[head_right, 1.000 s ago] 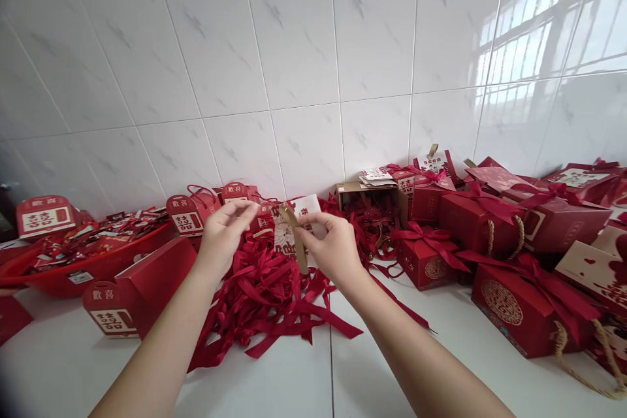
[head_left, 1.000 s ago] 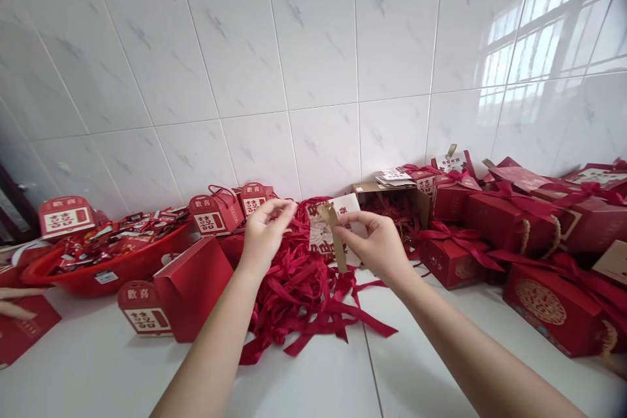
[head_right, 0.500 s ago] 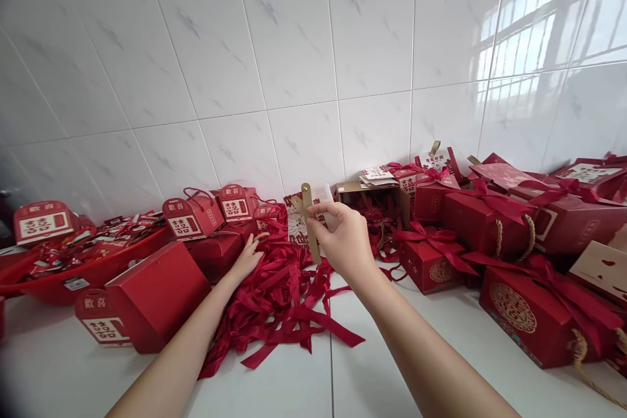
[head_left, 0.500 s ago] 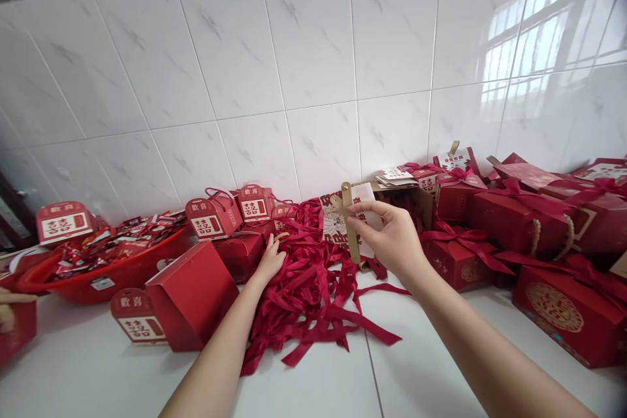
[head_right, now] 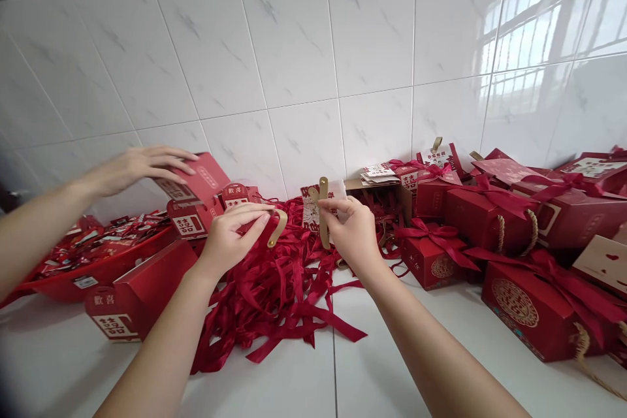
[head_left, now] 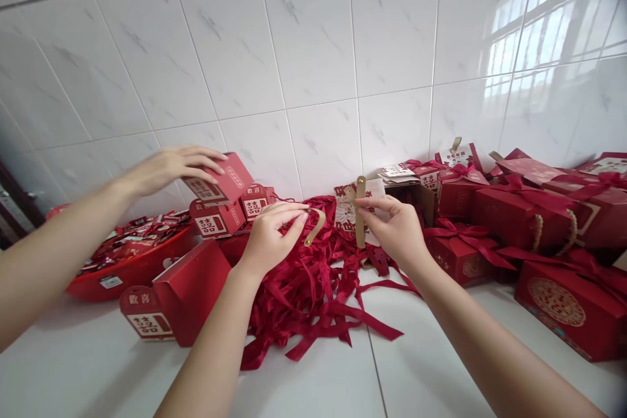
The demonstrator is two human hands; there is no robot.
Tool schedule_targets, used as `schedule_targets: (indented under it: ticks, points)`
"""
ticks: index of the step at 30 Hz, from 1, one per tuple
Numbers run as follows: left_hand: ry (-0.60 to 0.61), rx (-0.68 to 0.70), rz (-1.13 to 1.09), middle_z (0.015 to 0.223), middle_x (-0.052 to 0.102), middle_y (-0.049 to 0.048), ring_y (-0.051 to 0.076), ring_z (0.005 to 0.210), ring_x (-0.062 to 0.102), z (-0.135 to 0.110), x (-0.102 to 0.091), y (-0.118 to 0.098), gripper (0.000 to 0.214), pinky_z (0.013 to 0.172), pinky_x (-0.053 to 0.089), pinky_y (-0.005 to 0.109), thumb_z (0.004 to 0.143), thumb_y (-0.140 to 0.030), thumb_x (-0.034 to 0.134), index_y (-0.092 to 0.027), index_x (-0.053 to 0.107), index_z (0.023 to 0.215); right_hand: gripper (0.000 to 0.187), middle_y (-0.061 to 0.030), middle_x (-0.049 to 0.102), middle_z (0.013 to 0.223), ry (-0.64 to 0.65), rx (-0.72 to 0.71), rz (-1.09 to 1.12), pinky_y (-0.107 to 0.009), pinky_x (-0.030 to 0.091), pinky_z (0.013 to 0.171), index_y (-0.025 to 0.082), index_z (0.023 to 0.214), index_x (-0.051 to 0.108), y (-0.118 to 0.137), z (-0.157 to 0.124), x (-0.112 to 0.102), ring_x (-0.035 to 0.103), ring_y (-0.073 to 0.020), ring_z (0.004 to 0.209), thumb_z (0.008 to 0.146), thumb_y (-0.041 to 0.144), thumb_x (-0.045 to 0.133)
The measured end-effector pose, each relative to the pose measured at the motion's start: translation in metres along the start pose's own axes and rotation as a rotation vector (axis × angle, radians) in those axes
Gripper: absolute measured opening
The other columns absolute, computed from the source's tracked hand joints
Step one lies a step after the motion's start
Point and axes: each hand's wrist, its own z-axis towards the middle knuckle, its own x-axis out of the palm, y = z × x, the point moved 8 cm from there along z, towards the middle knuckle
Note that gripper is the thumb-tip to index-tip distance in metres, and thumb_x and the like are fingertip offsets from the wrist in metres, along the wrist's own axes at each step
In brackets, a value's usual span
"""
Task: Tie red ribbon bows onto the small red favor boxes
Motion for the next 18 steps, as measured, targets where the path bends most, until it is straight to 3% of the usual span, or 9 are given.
schedule_targets:
  ticks: [2,4,8,11,13,15,18]
  points:
    - [-0.003,0.148,0.004,0.101,0.073,0.0063,0.02,0.099,0.064,-0.001,-0.007,-0.034,0.018,0.096,0.047,0.037,0.086,-0.024,0.055,-0.02,0.073,0.088,0.021,-0.0084,0.071,0.09,0.086,0.049,0.047,-0.034,0.05,0.076,0.017,0.086,0.074,0.002,-0.003,0.008,0.065,-0.0225,0.086,0.078,0.033,0.064]
    - [-0.01,0.233,0.028,0.106,0.071,0.0073,0.021,0.104,0.062,-0.005,-0.008,-0.053,0.016,0.097,0.047,0.037,0.084,-0.023,0.058,-0.019,0.071,0.094,0.029,-0.0066,0.071,0.08,0.214,0.113,0.14,-0.029,0.05,0.065,0.016,0.082,0.073,0.007,-0.01,0.018,0.066,-0.02,0.075,0.08,0.042,0.061]
    - [0.017,0.287,0.107,0.123,0.064,0.0092,0.024,0.121,0.053,-0.011,0.0,-0.064,0.026,0.106,0.04,0.042,0.084,-0.026,0.061,-0.018,0.065,0.108,0.036,-0.0029,0.07,0.069,0.44,0.192,0.303,-0.023,0.046,0.054,0.015,0.082,0.073,0.021,-0.023,0.034,0.063,-0.0138,0.061,0.079,0.05,0.063]
    - [0.074,0.281,0.125,0.134,0.057,0.0082,0.024,0.13,0.044,-0.012,0.008,-0.064,0.033,0.11,0.036,0.044,0.087,-0.027,0.055,-0.021,0.059,0.119,0.031,-0.0034,0.071,0.069,0.484,0.242,0.338,-0.022,0.048,0.053,0.015,0.079,0.073,0.02,-0.024,0.035,0.064,-0.0131,0.058,0.074,0.046,0.069]
    - [0.06,0.264,0.144,0.143,0.047,0.0085,0.025,0.135,0.037,-0.011,0.007,-0.064,0.039,0.111,0.033,0.046,0.088,-0.028,0.054,-0.022,0.053,0.126,0.03,-0.0035,0.071,0.065,0.42,0.267,0.354,-0.022,0.047,0.049,0.015,0.076,0.072,0.016,-0.018,0.028,0.063,-0.0137,0.054,0.07,0.044,0.073]
    - [-0.028,0.22,0.165,0.15,0.035,0.0092,0.027,0.138,0.031,-0.009,0.001,-0.063,0.043,0.112,0.029,0.048,0.087,-0.029,0.055,-0.023,0.049,0.129,0.03,-0.0031,0.069,0.061,0.265,0.248,0.338,-0.022,0.045,0.044,0.015,0.073,0.071,0.013,-0.008,0.009,0.062,-0.0142,0.051,0.065,0.044,0.077]
    - [-0.115,0.095,0.129,0.146,0.037,0.0101,0.026,0.136,0.033,-0.008,0.004,-0.055,0.038,0.112,0.028,0.046,0.087,-0.031,0.054,-0.022,0.051,0.124,0.033,-0.0031,0.068,0.06,-0.029,0.149,0.26,-0.023,0.044,0.041,0.015,0.071,0.071,0.016,0.006,-0.034,0.059,-0.0141,0.049,0.059,0.045,0.081]
